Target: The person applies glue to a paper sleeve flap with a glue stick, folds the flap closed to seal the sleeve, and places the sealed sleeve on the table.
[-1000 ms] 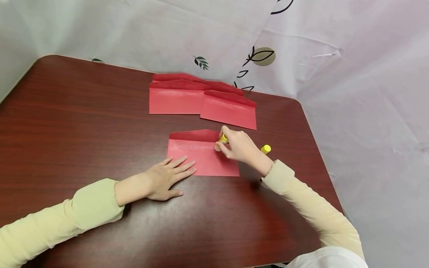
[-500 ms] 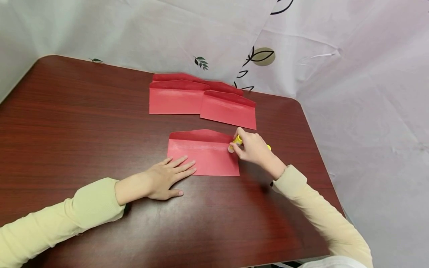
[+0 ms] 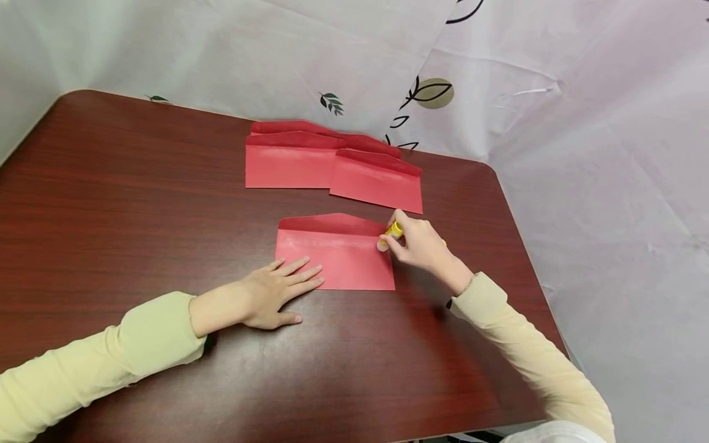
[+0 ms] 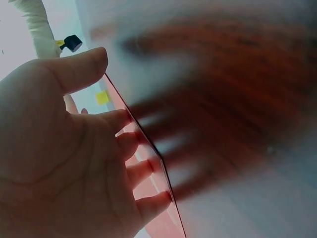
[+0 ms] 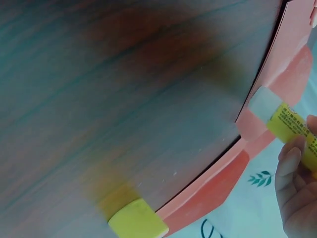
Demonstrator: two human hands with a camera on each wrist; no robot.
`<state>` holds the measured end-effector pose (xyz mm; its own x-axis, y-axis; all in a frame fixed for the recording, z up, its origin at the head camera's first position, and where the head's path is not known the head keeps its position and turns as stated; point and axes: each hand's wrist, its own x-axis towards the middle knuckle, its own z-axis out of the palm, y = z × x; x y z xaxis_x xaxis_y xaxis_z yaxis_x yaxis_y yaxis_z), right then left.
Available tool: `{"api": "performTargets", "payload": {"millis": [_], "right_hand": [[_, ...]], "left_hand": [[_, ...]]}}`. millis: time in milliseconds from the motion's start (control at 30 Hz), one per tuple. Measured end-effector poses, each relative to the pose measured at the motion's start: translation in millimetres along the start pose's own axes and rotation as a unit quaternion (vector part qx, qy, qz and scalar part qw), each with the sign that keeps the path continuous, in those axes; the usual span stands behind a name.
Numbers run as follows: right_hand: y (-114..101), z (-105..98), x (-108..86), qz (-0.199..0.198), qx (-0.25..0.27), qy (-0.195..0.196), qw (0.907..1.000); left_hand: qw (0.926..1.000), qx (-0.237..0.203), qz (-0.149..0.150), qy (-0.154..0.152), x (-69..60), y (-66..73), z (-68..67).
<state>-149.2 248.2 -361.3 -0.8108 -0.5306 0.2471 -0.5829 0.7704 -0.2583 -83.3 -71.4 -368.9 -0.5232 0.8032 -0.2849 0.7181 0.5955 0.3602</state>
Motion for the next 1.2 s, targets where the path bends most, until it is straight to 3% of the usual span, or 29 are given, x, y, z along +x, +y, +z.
{"api": "performTargets", "payload": {"millis": [433,933,1200], "right_hand": [[-18,10,20.9,-0.003,0.01,-0.035,0.9993],[-40,22,46.1,-0.051,0.028,-0.042,0.9974],[-42,22,51.7,-0.067,0.031,-0.055,0.9957]], "left_hand": [[1.0,0.002,0.001,0.0,-0.5,-0.4,-0.8],[0.9997,-0.01,-0.009,-0.021,0.7,-0.4,-3.4],[0.9999,0.001,-0.006,-0.015,2.2,0.0,-6.0]]}}
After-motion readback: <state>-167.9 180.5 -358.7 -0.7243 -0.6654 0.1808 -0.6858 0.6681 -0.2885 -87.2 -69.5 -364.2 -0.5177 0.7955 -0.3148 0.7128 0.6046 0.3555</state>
